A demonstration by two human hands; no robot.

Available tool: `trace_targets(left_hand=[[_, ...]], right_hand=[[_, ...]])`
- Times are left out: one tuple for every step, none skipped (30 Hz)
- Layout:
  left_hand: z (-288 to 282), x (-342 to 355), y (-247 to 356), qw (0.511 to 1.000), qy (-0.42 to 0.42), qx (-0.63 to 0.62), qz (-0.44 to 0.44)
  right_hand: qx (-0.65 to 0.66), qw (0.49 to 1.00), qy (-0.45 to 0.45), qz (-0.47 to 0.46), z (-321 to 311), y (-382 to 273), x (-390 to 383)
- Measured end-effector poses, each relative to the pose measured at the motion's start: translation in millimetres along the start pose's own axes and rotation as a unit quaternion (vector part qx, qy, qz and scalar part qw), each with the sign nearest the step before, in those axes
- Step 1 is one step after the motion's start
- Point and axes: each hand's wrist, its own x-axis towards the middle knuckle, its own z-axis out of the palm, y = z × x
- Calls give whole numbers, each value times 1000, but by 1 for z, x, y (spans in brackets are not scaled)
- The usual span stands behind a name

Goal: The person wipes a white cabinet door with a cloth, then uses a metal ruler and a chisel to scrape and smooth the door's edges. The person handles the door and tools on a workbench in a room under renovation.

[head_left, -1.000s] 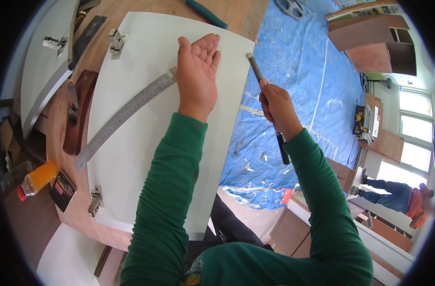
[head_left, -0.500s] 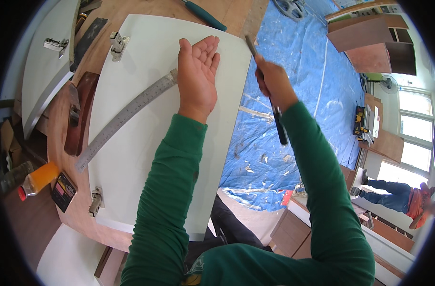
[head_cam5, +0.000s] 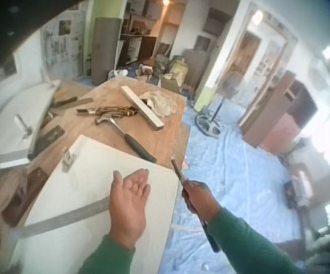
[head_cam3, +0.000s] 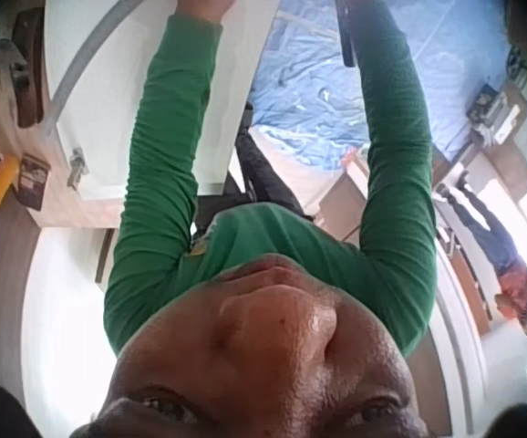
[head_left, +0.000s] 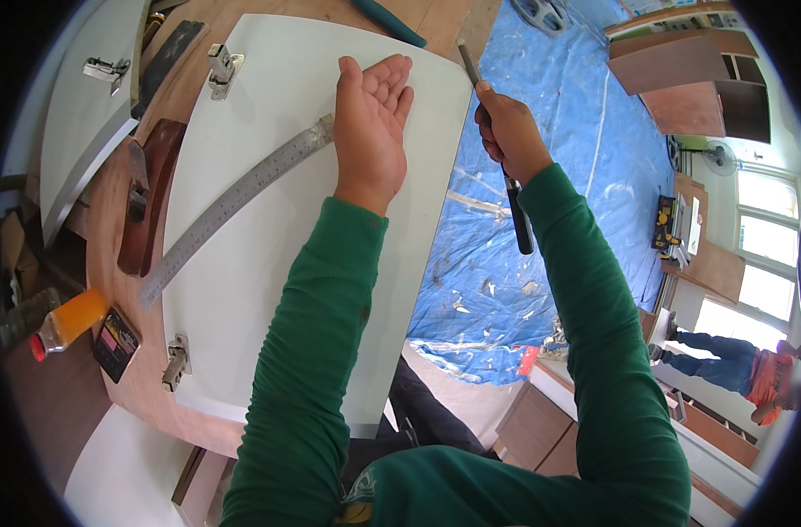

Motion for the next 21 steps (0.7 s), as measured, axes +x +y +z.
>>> trace_targets(left_hand=[[2,-1,0,1000,-2,4,0],[-2,0,2,1000,3,1,0],[-7,2,2,1000,8,-3,1],[-13,3,2,1000,14,-9,1],[-18,2,4,1000,9,-4,6],[-17,1,4,1000,-4,-1,6],[-17,1,5,1000,-15,3,7],[-17,-1,5,1000,-17,10,7],[-14,1,5,1000,-22,15,10],[-9,1,2,999,-27,20,9],[-6,2,-2,999,-32,25,8],[-6,1,0,999,-33,34,10],[-5,0,1,998,-37,42,11],[-4,0,0,999,-33,33,6],[-3,1,-3,999,-30,24,1],[-13,2,-1,1000,-17,17,7],[-20,4,-3,994,-38,94,38],[-26,6,-10,981,-62,169,67],[-24,6,-18,961,-92,242,92],[-18,0,-19,911,-85,381,133],[-8,0,-25,800,-97,554,210]], right_hand=[[9,1000,-3,9,-2,-1,-1],[-44,999,18,2,5,15,-17],[-125,991,9,-38,11,43,-37],[-123,992,-8,-12,18,49,-68],[-121,992,-26,12,25,55,-100],[-11,989,-85,118,23,56,-115],[-183,977,-58,-92,15,68,-94],[-170,980,-40,-97,16,54,-72],[-159,982,-20,-102,14,39,-51],[-93,988,-24,-122,7,27,-25],[-1,1000,-8,-1,4,5,-11],[5,1000,-21,12,3,-6,-4],[-54,998,-7,-41,6,1,-14],[-150,972,1,-183,7,37,-20],[-244,916,42,-317,6,73,-26],[-140,981,-47,-129,18,73,-70],[-55,992,-80,76,24,69,-118],[-54,989,-111,78,14,67,-159],[30,987,-82,133,-4,90,-185],[96,984,-42,147,-19,103,-207],[160,974,1,160,-35,110,-227]])
